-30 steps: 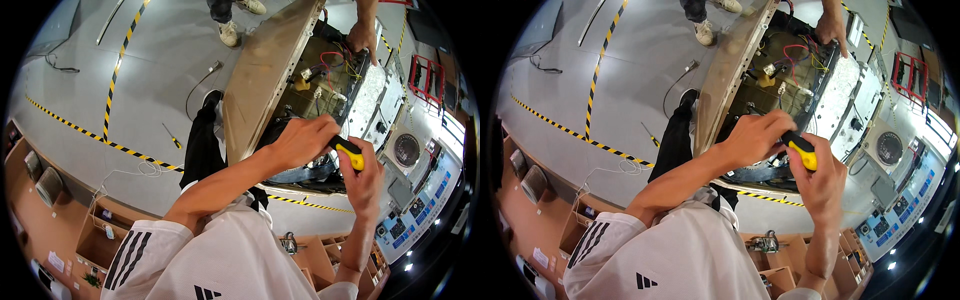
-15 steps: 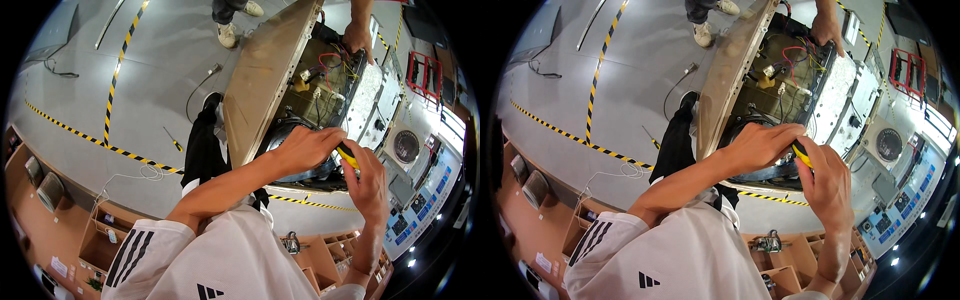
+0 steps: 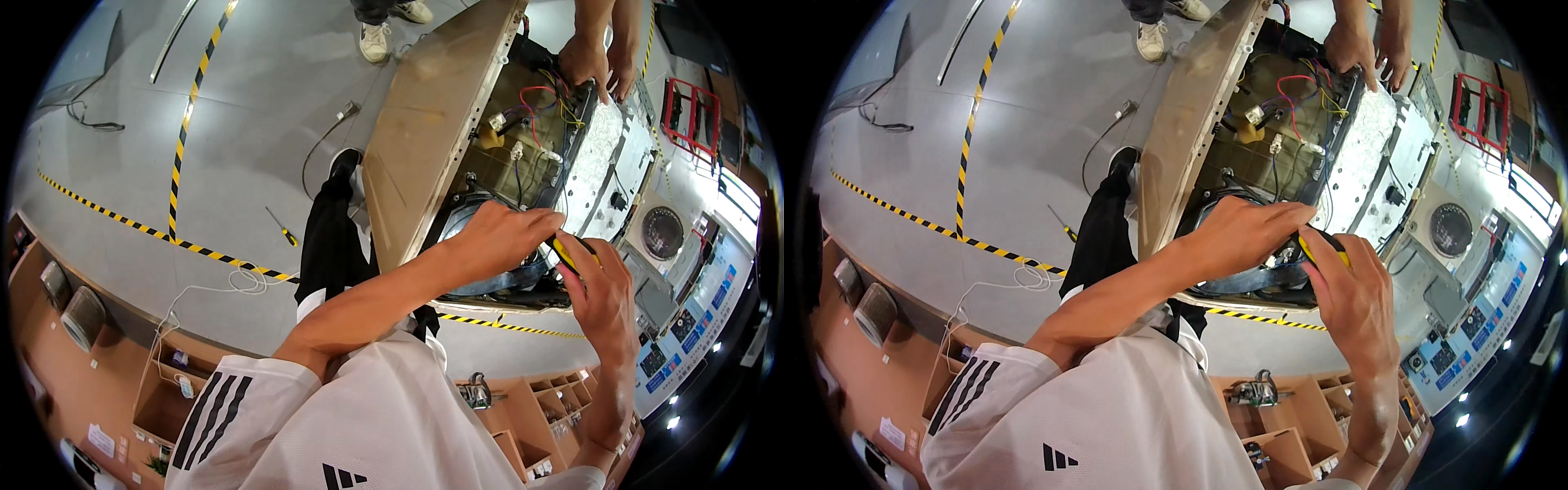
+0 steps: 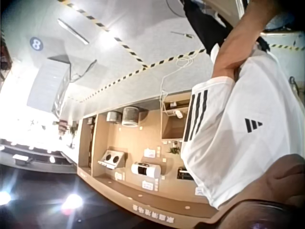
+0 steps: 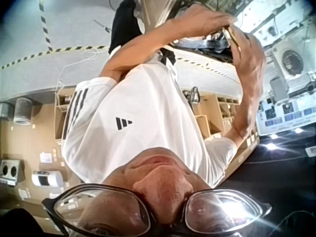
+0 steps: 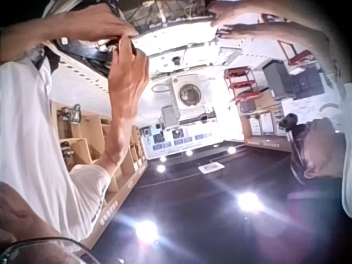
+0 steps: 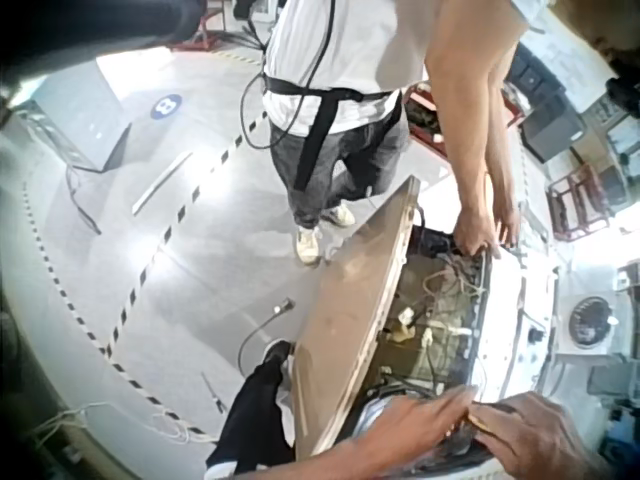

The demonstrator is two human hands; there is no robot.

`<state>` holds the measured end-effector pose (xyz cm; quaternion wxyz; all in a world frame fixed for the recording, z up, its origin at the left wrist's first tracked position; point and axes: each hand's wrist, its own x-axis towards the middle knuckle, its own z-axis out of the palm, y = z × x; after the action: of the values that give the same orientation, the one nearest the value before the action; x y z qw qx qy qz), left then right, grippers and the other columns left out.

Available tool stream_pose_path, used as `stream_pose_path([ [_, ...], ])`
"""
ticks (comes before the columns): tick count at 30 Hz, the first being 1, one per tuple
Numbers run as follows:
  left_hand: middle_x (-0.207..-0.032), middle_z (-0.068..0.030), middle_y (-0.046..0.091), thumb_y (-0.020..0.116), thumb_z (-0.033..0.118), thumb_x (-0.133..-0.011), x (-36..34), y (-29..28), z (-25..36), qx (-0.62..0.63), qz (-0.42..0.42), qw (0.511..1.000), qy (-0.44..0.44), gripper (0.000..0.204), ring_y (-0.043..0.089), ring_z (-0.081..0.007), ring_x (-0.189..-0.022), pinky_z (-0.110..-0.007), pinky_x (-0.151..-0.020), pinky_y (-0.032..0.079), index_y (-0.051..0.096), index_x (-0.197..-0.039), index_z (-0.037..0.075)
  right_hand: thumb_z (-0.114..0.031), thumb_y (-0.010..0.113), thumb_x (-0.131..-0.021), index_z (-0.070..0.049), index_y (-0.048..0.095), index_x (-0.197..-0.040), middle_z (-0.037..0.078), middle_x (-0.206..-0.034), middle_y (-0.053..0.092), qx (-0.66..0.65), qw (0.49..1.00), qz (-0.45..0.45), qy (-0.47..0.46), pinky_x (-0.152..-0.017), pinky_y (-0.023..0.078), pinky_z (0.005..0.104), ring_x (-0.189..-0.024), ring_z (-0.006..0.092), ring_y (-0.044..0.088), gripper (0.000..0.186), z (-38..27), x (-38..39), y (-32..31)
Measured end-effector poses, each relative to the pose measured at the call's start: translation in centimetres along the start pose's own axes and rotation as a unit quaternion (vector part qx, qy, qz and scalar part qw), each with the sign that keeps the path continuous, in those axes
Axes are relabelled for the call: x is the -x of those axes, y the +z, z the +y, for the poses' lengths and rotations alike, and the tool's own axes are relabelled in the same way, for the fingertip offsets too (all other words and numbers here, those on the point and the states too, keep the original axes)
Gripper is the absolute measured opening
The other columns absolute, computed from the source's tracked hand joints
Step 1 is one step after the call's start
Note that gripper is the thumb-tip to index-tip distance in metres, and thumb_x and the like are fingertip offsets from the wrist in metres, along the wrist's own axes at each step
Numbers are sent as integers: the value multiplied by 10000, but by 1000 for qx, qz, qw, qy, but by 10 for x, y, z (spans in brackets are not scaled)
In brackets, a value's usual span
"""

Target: The person collaborates to disassemble and repair a washing machine, removing the door and internal components before using a screwdriver to reattach a fan unit.

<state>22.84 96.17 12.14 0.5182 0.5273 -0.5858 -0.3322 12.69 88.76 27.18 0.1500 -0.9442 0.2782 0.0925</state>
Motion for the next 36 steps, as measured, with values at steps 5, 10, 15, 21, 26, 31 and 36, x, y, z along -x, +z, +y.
stream_pose_path([
  [5, -999, -44, 648, 685, 101, -716, 4, 8, -5, 18, 7, 1000, -10, 365, 635, -272, -657, -345, -529, 502, 560, -1058, 102, -124, 675, -793, -12, 617, -985, 132, -645, 594, -143, 941, -62, 300, -512, 454, 340, -524, 304, 556, 231, -8, 0, -3],
  [10, -996, -40, 647, 685, 112, -721, -1, 6, 0, 25, -20, 999, -17, 354, 634, -267, -672, -341, -526, 497, 559, -1051, 102, -133, 722, -729, -33, 630, -952, 99, -649, 537, 10, 989, -25, 143, -518, 419, 352, -574, 277, 539, 261, -14, 1, 5],
  [15, -963, -57, 646, 700, 117, -706, 3, 1, -2, 25, -17, 1000, -8, 401, 628, -264, -651, -333, -525, 495, 541, -1074, 102, -121, 725, -707, -40, 595, -1110, 59, -650, 484, 82, 996, -29, -5, -550, 417, 347, -585, 235, 511, 431, -9, 1, 1],
  [21, -929, -65, 639, 735, 91, -653, -1, -3, -14, 27, 36, 999, -24, 378, 625, -255, -637, -326, -521, 493, 547, -981, 95, -221, 643, -845, -2, 544, -1131, 70, -533, 553, -220, 906, -102, 347, -485, 445, 273, -456, 166, 572, 373, -10, 1, 2],
  [26, -970, -61, 629, 732, 92, -659, 6, -3, -14, 49, 19, 999, 3, 370, 627, -256, -720, -325, -583, 506, 537, -973, 84, -102, 664, -781, -13, 530, -1173, 79, -653, 601, -296, 901, -103, 299, -547, 470, 242, -563, 120, 594, 424, -14, -1, 5],
  [31, -984, -78, 623, 718, 62, -659, 12, -5, -9, 56, 42, 997, 11, 357, 622, -272, -722, -334, -595, 503, 532, -964, 72, -147, 663, -783, -33, 522, -1210, 107, -679, 618, -218, 919, -134, 301, -549, 462, 294, -511, 200, 573, 464, -21, -8, -10],
  [36, -940, -71, 606, 727, 56, -642, 7, -5, -13, 81, 19, 997, 0, 371, 611, -284, -733, -347, -597, 500, 524, -953, 66, -118, 663, -790, -42, 499, -1250, 123, -711, 618, -122, 950, -148, 247, -571, 448, 348, -562, 260, 564, 494, -17, -5, -4],
])
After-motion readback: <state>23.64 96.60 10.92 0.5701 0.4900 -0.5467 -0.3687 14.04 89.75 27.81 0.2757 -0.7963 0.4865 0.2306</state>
